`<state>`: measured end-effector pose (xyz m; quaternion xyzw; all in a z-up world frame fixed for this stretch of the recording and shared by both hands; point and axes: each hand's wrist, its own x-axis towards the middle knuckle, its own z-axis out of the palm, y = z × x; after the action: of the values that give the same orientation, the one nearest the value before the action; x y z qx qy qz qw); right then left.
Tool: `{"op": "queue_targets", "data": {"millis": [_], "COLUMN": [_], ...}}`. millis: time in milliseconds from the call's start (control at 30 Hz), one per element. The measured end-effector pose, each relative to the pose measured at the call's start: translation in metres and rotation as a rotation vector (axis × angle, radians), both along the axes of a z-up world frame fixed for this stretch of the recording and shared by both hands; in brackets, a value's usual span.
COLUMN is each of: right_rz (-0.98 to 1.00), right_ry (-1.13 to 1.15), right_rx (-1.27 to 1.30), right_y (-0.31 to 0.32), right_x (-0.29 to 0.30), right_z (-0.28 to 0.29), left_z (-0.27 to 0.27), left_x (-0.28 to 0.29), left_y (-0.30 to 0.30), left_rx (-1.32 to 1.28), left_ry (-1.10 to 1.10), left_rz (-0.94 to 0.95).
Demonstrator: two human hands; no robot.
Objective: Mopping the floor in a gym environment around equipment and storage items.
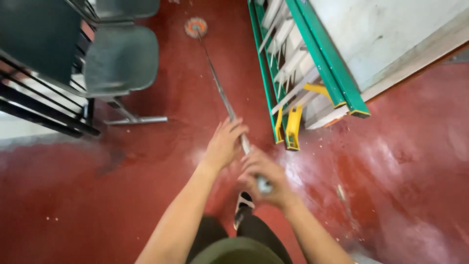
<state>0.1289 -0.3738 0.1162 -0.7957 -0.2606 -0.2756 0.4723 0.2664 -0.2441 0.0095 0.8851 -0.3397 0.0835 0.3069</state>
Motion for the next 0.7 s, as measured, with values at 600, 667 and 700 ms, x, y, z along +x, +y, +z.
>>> {"op": "queue_targets", "data": {"millis": [600, 667, 700], "right_rz": [-0.255, -0.414, -0.348], "right_ry": [0.353, 0.383, 0.301], "right_rx": [0.421, 0.429, 0.49], "right_y": [-0.191, -0.188, -0.181], "right_x": [0.219, 0.221, 0.228], "right_z": [-0.132, -0.098, -0.068], "left_z": [0.127, 0.106, 0.084], "left_x": [0.153, 0.194, 0.209], "left_y": [-0.174, -0.171, -0.172], "left_rx": [-0.236, -0.023, -0.109], "left_ry": [-0.021, -0.092, 0.009], "left_rz": [-0.641, -0.382, -0.362]}}
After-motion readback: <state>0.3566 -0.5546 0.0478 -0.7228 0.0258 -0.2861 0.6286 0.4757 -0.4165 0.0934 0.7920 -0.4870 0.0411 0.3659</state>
